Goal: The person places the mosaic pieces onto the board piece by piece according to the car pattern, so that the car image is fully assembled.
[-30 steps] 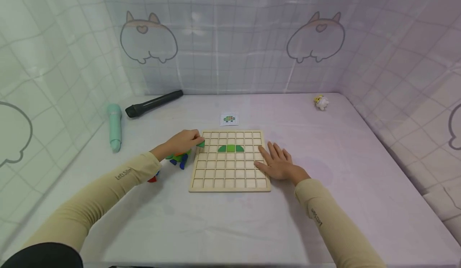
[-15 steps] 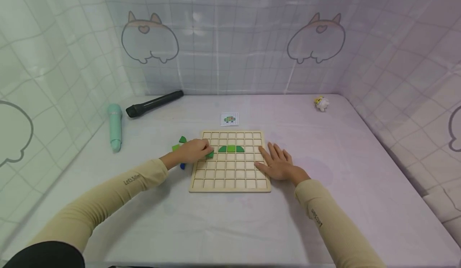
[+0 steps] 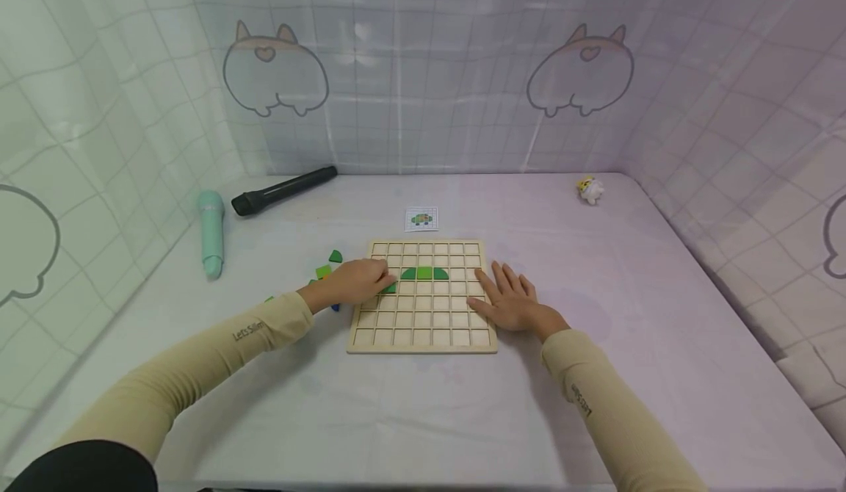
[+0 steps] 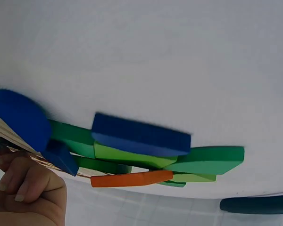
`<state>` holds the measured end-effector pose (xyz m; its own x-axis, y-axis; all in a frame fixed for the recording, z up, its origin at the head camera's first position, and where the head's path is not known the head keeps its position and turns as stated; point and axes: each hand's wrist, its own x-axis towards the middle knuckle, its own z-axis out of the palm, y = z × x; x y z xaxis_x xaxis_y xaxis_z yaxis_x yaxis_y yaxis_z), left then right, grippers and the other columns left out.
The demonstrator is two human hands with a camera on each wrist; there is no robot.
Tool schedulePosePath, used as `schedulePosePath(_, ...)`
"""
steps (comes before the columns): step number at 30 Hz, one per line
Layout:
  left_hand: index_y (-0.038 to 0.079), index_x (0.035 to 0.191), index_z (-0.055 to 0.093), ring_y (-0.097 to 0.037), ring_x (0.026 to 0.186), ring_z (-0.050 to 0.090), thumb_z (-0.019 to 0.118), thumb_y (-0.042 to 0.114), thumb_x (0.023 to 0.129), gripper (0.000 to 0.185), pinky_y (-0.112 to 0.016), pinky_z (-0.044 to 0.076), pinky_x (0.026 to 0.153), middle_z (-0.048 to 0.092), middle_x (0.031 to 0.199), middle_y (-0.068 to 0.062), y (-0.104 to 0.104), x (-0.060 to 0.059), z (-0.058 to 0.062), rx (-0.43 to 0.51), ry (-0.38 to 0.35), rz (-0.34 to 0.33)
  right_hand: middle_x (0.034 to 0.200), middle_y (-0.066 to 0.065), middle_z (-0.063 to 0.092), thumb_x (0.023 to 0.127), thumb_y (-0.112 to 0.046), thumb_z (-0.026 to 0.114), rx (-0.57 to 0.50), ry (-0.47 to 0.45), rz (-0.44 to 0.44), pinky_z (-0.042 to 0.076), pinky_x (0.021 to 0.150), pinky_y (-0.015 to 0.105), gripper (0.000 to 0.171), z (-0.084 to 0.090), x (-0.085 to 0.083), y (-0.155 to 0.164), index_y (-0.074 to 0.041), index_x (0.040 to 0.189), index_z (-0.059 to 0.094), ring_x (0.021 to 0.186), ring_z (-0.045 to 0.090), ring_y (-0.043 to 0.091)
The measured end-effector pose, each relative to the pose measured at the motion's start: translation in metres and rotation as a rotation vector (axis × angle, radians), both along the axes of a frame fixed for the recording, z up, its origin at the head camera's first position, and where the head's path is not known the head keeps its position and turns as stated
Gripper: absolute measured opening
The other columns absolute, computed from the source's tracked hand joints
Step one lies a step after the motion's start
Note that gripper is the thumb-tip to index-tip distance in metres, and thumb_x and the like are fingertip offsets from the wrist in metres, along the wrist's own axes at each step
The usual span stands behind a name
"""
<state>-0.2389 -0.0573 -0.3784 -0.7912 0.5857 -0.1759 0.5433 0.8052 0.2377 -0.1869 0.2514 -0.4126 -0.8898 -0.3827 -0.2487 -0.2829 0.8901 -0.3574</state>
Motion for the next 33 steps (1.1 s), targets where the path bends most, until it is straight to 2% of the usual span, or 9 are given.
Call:
schedulePosePath(11,0.010,0.085,0.052,-0.012,0.061,0.047,0.045,0.034,0.101,0.031,-0.026,0.038,0.055,0.050,0.070,0.000,-0.0002,-0.0017,-0.0041,-0.027,-0.002,-0.031,0.155,0.016,-0.014,0.094,-0.067,0.019,-0.003,-0.003,0.007,-0.004,0.105,0.057,0.081,-0.0021,0.0003,-0.0007,-0.015,0.153,0.000,0.140,-0.013,0.035)
schedulePosePath(22,0.009,0.089,0.051,-0.013,0.063,0.049,0.048,0.038,0.099,0.031,-0.026,0.039,0.055,0.052,0.075,0.000,-0.0006,0.0011,-0.0003,-0.022,-0.034,0.011,0.155,0.016,-0.014,0.095,-0.065,0.020,-0.005,-0.004,0.016,-0.004,0.105,0.056,0.079,-0.0017,0.0003,-0.0016,-0.015,0.153,0.000,0.140,-0.012,0.035)
schedulePosePath(26,0.009,0.089,0.051,-0.013,0.064,0.049,0.049,0.037,0.099,0.030,-0.026,0.039,0.056,0.052,0.076,-0.001,-0.0006,0.0011,0.0018,0.006,-0.051,0.027,0.155,0.017,-0.014,0.094,-0.066,0.020,-0.013,-0.003,0.014,-0.005,0.105,0.057,0.081,0.0001,0.0004,-0.0012,-0.014,0.153,0.000,0.140,-0.012,0.036)
schedulePosePath(33,0.010,0.086,0.050,-0.013,0.063,0.047,0.048,0.036,0.100,0.029,-0.025,0.037,0.054,0.051,0.074,-0.001,-0.0050,0.0005,0.0050,0.039,-0.029,-0.012,0.155,0.017,-0.013,0.093,-0.068,0.019,-0.006,0.009,0.006,-0.005,0.105,0.056,0.082,-0.0009,-0.0001,0.0006,-0.014,0.153,0.001,0.140,-0.012,0.036)
